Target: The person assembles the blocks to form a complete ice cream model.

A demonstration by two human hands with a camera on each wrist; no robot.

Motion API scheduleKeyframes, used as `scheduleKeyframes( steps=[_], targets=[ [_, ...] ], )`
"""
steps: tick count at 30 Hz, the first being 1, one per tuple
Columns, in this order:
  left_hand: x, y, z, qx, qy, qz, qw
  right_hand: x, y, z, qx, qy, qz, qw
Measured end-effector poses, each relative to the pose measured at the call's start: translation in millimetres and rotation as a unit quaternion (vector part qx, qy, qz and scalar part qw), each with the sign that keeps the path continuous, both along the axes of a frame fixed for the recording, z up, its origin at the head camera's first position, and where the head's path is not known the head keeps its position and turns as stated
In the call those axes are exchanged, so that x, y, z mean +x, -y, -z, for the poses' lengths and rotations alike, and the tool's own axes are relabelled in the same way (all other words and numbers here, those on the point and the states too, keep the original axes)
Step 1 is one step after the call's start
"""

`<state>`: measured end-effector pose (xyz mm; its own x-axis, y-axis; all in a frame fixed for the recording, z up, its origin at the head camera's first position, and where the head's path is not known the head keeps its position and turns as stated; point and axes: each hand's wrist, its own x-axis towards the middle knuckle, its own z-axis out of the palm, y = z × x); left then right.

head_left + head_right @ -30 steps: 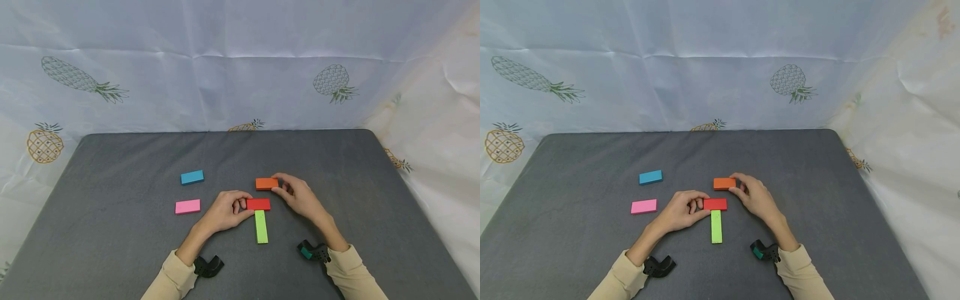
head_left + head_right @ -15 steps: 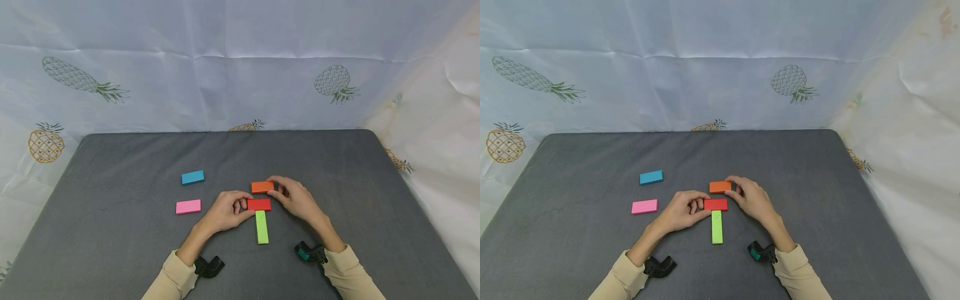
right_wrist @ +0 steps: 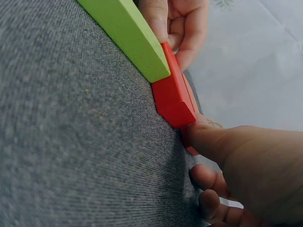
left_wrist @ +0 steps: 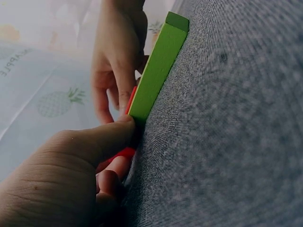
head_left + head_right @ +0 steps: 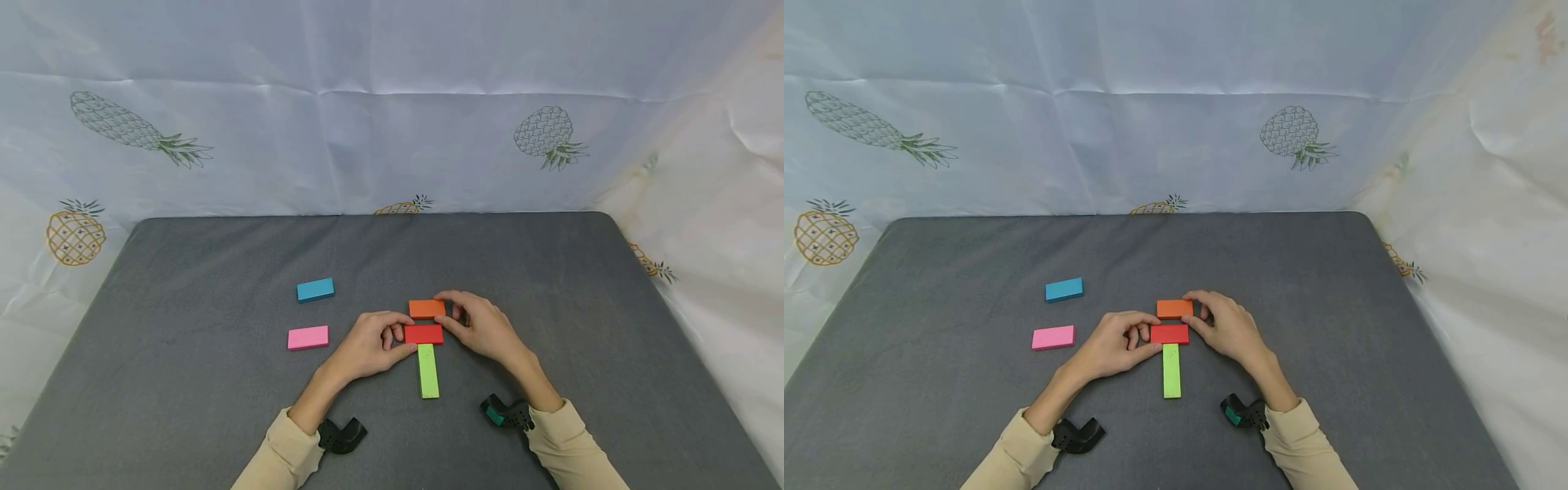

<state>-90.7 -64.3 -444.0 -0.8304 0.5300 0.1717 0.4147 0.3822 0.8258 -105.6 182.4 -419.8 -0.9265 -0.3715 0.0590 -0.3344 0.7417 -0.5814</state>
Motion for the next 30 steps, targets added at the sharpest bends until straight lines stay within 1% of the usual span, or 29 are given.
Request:
scheduleKeyframes(
  steps=[5, 9, 17, 25, 30],
  targets=[
    [-0.5, 0.5, 0.6, 0.005, 0.006, 0.001, 1.0, -0.4, -0.8, 0.6, -0.003, 0.006, -0.002, 1.0],
    [-1.0, 0.8, 1.1, 0.013, 0.005, 0.003, 0.9999, -1.0, -2.4, 0.9, -0.019, 0.018, -0.007, 0.9996],
    [-1.6, 1.0, 1.1, 0.016, 0.006, 0.004, 0.9998, -2.1, -7.6, 3.2, -0.043, 0.017, -0.013, 0.9988],
    [-1.1, 1.4, 1.1, 0.016, 0.005, 0.003, 0.9999, -1.5, -9.1, 5.0, -0.039, 0.017, -0.015, 0.999],
    [-0.9, 1.8, 0.1, 0.019, 0.001, 0.004, 0.9998, -0.6, -9.0, 5.2, -0.038, 0.01, -0.014, 0.9991]
  ],
)
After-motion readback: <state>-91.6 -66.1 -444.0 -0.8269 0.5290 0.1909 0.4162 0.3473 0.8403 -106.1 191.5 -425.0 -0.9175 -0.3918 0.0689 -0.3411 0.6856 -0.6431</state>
